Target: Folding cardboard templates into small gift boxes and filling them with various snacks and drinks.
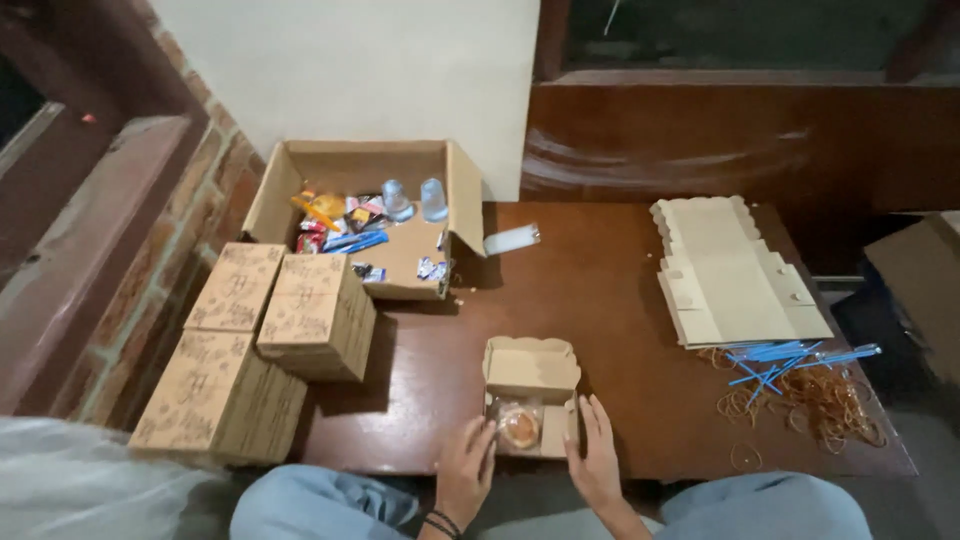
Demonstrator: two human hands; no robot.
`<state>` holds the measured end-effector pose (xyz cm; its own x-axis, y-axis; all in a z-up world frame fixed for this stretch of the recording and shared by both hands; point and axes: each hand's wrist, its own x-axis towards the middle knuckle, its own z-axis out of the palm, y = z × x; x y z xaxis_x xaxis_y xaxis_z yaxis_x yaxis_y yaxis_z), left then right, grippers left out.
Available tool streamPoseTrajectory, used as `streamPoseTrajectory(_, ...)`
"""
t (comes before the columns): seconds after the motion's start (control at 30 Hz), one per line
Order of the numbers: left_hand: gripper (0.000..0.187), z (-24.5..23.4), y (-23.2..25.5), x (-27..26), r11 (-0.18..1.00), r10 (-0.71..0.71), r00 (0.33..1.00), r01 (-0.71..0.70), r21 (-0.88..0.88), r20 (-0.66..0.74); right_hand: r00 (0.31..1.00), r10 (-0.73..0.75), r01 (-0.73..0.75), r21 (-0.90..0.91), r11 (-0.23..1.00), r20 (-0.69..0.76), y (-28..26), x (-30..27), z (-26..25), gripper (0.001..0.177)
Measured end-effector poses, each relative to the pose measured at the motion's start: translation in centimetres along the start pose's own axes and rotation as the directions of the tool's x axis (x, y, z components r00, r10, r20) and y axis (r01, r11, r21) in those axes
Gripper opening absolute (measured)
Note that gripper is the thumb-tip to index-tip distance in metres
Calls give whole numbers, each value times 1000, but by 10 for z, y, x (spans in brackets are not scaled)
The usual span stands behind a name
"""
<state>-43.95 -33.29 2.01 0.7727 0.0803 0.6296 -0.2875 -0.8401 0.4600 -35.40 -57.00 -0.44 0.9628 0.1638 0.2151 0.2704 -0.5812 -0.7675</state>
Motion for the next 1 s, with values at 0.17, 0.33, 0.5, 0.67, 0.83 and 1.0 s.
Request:
streamPoseTrajectory(0.17,33,30,3,66,988,152,916,-144,-49,370,928,-368,344,-255,904,-53,-6,22,4,41)
streamPoseTrajectory(0.33,42,98,-34,51,935,-11,761,-222,276,648,853,-494,521,-198,830,170,-18,47,12,14)
streamPoseTrajectory(0.5,42,116,-44,46,921,-110,752,-169,352,650,843,-227,463,-442,768,488,17,62,54,7)
streamPoseTrajectory(0.67,20,136,-51,46,911,-140,786,-137,390,603,839,-203,481,-514,710,506,16,74,59,17)
streamPoseTrajectory(0.83,17,114,-38,55,924,-149,750,-127,361,645,800,-113,302,-233,924,589,-3,80,34,11)
streamPoseTrajectory(1.0,25,86,-26,61,990,-110,700,16,138,706,731,32,143,-199,970,682,-35,79,3,8)
